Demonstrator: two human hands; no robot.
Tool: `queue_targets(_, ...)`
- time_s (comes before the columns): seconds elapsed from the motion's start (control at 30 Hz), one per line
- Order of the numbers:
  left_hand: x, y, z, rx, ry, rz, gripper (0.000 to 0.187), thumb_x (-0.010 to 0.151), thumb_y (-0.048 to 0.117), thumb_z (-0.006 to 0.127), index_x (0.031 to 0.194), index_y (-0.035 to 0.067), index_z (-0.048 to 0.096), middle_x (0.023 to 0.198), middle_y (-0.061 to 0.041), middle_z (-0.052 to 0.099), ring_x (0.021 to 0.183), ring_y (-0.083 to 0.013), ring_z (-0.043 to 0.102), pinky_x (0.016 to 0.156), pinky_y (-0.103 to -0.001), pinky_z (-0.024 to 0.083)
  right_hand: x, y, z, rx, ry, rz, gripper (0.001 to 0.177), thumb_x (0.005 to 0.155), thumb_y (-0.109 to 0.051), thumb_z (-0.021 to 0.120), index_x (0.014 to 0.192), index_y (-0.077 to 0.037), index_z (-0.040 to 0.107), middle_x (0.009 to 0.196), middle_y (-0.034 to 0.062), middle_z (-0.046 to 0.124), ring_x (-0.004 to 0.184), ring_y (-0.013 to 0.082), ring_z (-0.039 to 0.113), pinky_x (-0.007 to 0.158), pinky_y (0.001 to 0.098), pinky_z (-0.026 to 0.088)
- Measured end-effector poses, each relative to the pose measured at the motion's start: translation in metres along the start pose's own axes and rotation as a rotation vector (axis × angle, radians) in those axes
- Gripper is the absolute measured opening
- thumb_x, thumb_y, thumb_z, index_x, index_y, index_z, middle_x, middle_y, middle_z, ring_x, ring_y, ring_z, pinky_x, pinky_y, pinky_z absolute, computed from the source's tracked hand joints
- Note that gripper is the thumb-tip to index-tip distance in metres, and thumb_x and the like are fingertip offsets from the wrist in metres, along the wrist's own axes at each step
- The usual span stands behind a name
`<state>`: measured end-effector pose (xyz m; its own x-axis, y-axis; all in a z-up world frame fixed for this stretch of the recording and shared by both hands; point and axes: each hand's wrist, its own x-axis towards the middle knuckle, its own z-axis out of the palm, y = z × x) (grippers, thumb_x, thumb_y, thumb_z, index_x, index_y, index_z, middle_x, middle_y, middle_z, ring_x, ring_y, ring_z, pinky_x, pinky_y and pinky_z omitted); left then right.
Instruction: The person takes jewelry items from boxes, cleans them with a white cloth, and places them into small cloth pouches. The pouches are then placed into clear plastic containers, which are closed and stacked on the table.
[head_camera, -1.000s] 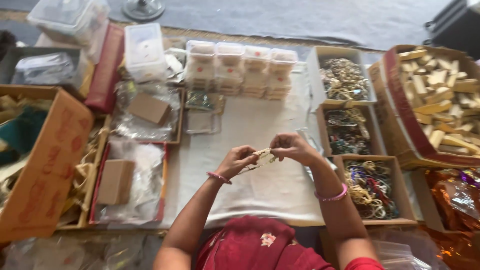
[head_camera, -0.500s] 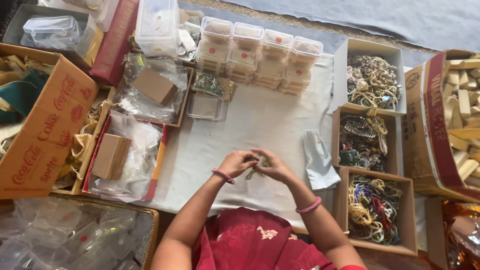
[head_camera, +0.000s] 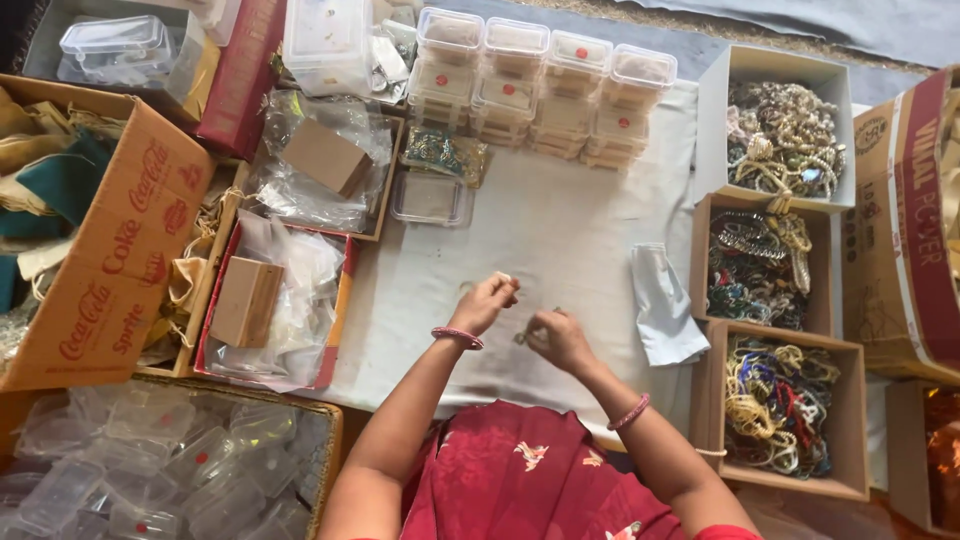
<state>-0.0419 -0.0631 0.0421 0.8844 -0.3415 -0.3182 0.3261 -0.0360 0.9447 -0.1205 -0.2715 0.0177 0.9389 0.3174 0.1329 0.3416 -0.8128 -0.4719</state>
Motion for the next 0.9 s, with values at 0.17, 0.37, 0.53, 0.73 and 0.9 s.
queue_targets(0.17,-0.023,0.021,-0.007,0.391,0.011,0.027,0.045,0.096,0.051,0.059,0.105,0.009,0.074,0.088,-0.004,0.078,0.083,-0.0155,0.074,0.076,-0.033,0.055,0.035,0.005,-0.041,1.023,0.061,0.439,0.009,0.089,-0.003,0.071,0.097,0.0,0.067,0.087,0.0077,0.074,0.079,0.0126,0.072,0.074,0.0277,0.061)
queue_targets(0.37,-0.024,0.006,-0.024,0.696,0.002,0.054,0.04,0.095,0.048,0.062,0.102,0.01,0.074,0.085,-0.01,0.075,0.081,-0.029,0.072,0.073,-0.042,0.054,-0.001,0.043,-0.214,0.617,0.319,0.437,0.015,0.087,-0.001,0.067,0.102,-0.003,0.069,0.094,0.0093,0.073,0.08,0.0151,0.07,0.073,0.0295,0.06)
queue_targets(0.53,-0.01,0.011,0.001,0.772,-0.057,0.298,0.035,0.094,0.043,0.065,0.099,0.01,0.077,0.094,-0.011,0.075,0.084,-0.0322,0.07,0.071,-0.044,0.053,-0.016,0.04,-0.292,-0.127,0.583,0.623,0.016,0.09,-0.005,0.069,0.106,-0.006,0.071,0.102,0.0094,0.073,0.09,0.0194,0.071,0.081,0.0307,0.06)
queue_targets(0.73,-0.003,0.038,0.024,0.261,-0.209,0.077,0.028,0.097,0.03,0.069,0.104,0.004,0.075,0.083,-0.008,0.076,0.074,-0.0155,0.07,0.069,-0.032,0.056,-0.036,0.124,-0.145,-0.344,0.539,0.481,0.028,0.095,-0.004,0.063,0.122,-0.01,0.068,0.122,0.0123,0.069,0.109,0.0261,0.07,0.096,0.037,0.06)
queue_targets(0.9,0.021,-0.018,-0.013,0.366,0.028,-0.105,0.027,0.089,0.027,0.07,0.107,0.008,0.077,0.089,-0.005,0.08,0.077,-0.0177,0.077,0.074,-0.032,0.061,-0.038,0.095,-0.076,-0.591,0.28,0.198,0.062,0.053,-0.015,0.069,0.114,-0.01,0.074,0.125,0.028,0.067,0.105,0.042,0.068,0.085,0.0509,0.053)
